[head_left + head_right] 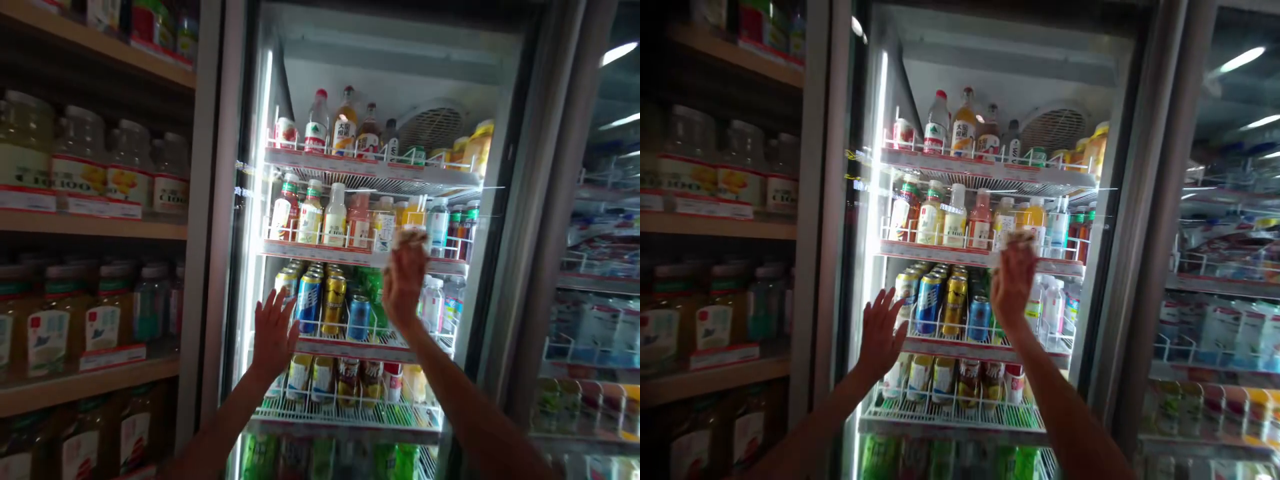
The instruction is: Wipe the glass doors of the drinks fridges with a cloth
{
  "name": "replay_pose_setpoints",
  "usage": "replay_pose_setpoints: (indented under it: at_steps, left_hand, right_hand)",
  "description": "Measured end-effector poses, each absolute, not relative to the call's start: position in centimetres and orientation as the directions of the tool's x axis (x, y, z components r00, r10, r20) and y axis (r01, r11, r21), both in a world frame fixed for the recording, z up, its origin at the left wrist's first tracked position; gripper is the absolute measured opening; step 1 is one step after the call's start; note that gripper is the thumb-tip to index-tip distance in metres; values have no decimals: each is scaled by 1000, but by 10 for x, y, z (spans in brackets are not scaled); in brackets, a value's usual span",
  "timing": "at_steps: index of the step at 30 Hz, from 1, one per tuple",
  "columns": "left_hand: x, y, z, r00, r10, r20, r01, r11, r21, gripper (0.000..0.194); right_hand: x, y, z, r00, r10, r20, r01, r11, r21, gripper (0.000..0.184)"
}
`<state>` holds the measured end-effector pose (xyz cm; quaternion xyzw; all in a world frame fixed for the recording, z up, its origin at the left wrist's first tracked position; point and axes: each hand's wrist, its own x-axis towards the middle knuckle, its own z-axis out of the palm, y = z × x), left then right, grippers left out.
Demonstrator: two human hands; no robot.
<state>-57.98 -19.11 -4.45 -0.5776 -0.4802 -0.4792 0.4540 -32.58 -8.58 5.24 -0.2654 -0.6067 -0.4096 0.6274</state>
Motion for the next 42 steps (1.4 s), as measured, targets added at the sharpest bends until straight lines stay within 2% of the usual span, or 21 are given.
replay_pose_setpoints:
  at_steps: [2, 4, 5, 8, 9, 13, 15, 17, 19, 22, 24, 26, 28, 30, 31, 33, 35, 36, 38, 41, 42]
  left_hand:
    - [-573, -186, -33, 99, 104, 990, 988, -127, -86, 48]
    - [-569, -183, -23, 99, 90, 991, 988, -128, -87, 47]
    - [-567, -183, -18, 93, 84, 992, 988, -131, -81, 46]
    - [-552, -184, -3, 78, 39, 996, 979, -190, -69, 47]
    - [-541, -184, 5, 69, 20, 997, 969, -241, -62, 47]
    - [-483, -174, 47, 152, 6, 988, 855, -503, -129, 50]
    - [-456, -162, 64, 224, 27, 974, 833, -524, -177, 52]
    - [-438, -147, 70, 225, 34, 974, 868, -462, -185, 55]
    - [-433, -134, 68, 210, 15, 978, 910, -369, -189, 57]
    - [-453, -127, 68, 300, 8, 954, 921, -264, -288, 55]
    - [-486, -132, 80, 329, -3, 944, 922, -217, -321, 52]
    - [-524, -140, 101, 204, -83, 976, 963, -162, -215, 48]
    - [-547, -147, 121, 3, -216, 976, 993, -111, -27, 44]
    - [-543, -147, 129, -69, -276, 959, 994, -99, 43, 43]
    - [-532, -145, 128, -24, -259, 966, 995, -103, -3, 44]
    - [-504, -140, 119, 195, -145, 970, 967, -136, -215, 46]
    - [-490, -137, 110, 523, -4, 852, 839, -170, -516, 45]
    - [-492, -139, 109, 576, 29, 817, 808, -172, -563, 43]
    - [-515, -147, 115, 462, -5, 887, 881, -115, -459, 41]
    - [-548, -160, 130, 74, -203, 976, 995, -46, -85, 45]
    - [-548, -160, 132, 21, -231, 973, 998, -48, -33, 47]
  right_hand:
    - [-348, -99, 48, -383, -195, 903, 713, 560, 423, 53]
    - [-344, -102, 50, -458, -210, 864, 661, 569, 489, 56]
    - [-335, -99, 57, -380, -214, 900, 701, 567, 431, 56]
    - [-311, -83, 86, 41, -229, 972, 815, 571, 100, 54]
    - [-312, -80, 91, 80, -227, 971, 810, 582, 69, 54]
    - [-350, -93, 73, -273, -188, 943, 681, 655, 328, 53]
    - [-354, -101, 53, -393, -202, 897, 591, 692, 415, 53]
    - [-336, -102, 43, -409, -259, 875, 527, 716, 458, 50]
    - [-306, -94, 46, -311, -292, 904, 551, 720, 422, 44]
    - [-268, -78, 65, -83, -218, 973, 710, 672, 211, 39]
    - [-256, -72, 74, -23, -160, 987, 778, 618, 118, 39]
    - [-252, -69, 75, -28, -123, 992, 806, 584, 95, 41]
    - [-253, -70, 71, -58, -104, 993, 814, 570, 108, 43]
    - [-256, -72, 65, -78, -96, 992, 815, 567, 118, 44]
    - [-257, -73, 63, -77, -91, 993, 815, 567, 116, 44]
    - [-257, -75, 62, -75, -86, 993, 813, 572, 111, 43]
    - [-256, -76, 63, -77, -84, 994, 808, 578, 111, 42]
    - [-255, -75, 63, -80, -90, 993, 807, 579, 118, 42]
    - [-254, -72, 64, -89, -122, 989, 807, 573, 143, 44]
    - [-255, -67, 64, -100, -200, 975, 813, 548, 196, 46]
    - [-255, -66, 64, -101, -217, 971, 814, 543, 206, 46]
